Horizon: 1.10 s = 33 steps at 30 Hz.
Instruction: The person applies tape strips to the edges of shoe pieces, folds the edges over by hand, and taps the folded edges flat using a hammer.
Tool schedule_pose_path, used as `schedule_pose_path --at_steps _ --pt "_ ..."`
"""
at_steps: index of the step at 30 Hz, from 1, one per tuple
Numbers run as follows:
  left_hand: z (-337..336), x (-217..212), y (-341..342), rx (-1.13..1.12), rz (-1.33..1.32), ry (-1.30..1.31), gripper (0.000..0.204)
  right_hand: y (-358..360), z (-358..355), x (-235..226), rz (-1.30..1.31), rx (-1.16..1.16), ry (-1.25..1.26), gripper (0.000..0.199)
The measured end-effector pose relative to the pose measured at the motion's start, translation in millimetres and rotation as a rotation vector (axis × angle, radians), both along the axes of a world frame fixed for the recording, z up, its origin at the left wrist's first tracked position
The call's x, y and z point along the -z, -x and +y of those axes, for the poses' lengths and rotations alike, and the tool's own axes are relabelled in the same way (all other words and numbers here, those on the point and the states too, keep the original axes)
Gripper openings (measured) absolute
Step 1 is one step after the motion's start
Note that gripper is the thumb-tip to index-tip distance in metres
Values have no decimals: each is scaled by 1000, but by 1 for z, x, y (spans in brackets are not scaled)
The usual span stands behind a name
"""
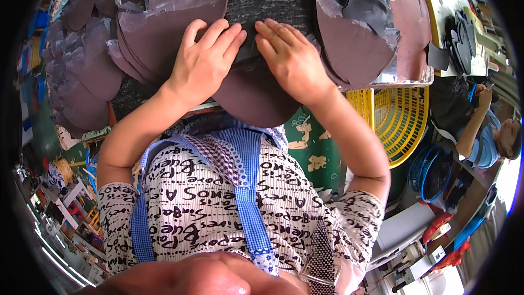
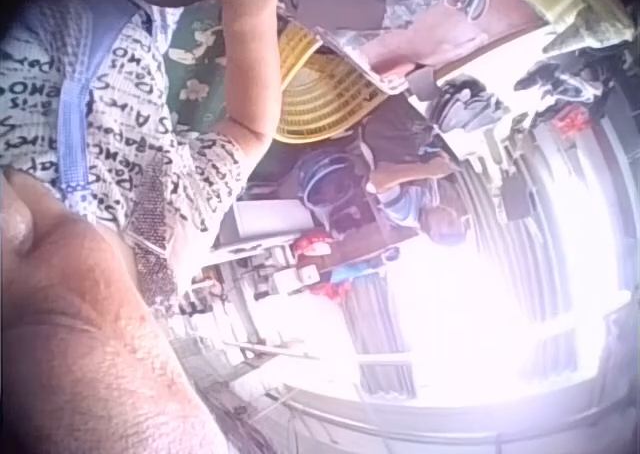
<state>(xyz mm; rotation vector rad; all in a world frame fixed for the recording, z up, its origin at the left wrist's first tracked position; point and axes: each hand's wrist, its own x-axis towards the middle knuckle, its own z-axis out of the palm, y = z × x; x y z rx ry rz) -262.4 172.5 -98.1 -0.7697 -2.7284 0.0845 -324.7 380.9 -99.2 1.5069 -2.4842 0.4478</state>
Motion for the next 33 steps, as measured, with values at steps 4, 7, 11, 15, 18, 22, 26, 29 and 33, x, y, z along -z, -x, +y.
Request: schedule_pose_path --at_steps 4,7,11,15,18,22,26,29,33 --pt "6 -4 -14 -21 -113 74 51 -9 -11 -9 -113 28 -9 56" --pt "5 -3 -25 -63 -186 84 60 -19 -14 4 -177 32 75 64" --pt "-1 -4 -37 -51 -210 49 61 -7 5 -2 -89 187 1 63" --pt "1 -8 -27 -30 -190 -95 49 9 -12 5 84 335 159 47" --pt "-27 -12 -5 51 -187 -533 37 11 -14 -9 -655 426 414 27" --pt "-91 -32 26 -296 164 -317 50 56 53 -62 -572 599 577 23" --pt "-118 -14 43 -364 149 -173 56 97 102 -63 -19 607 390 42" --pt "-117 -12 44 -358 177 -171 53 80 101 -52 -64 625 506 45" --pt "-112 -23 36 -166 236 -247 30 53 95 -50 -150 627 794 40"
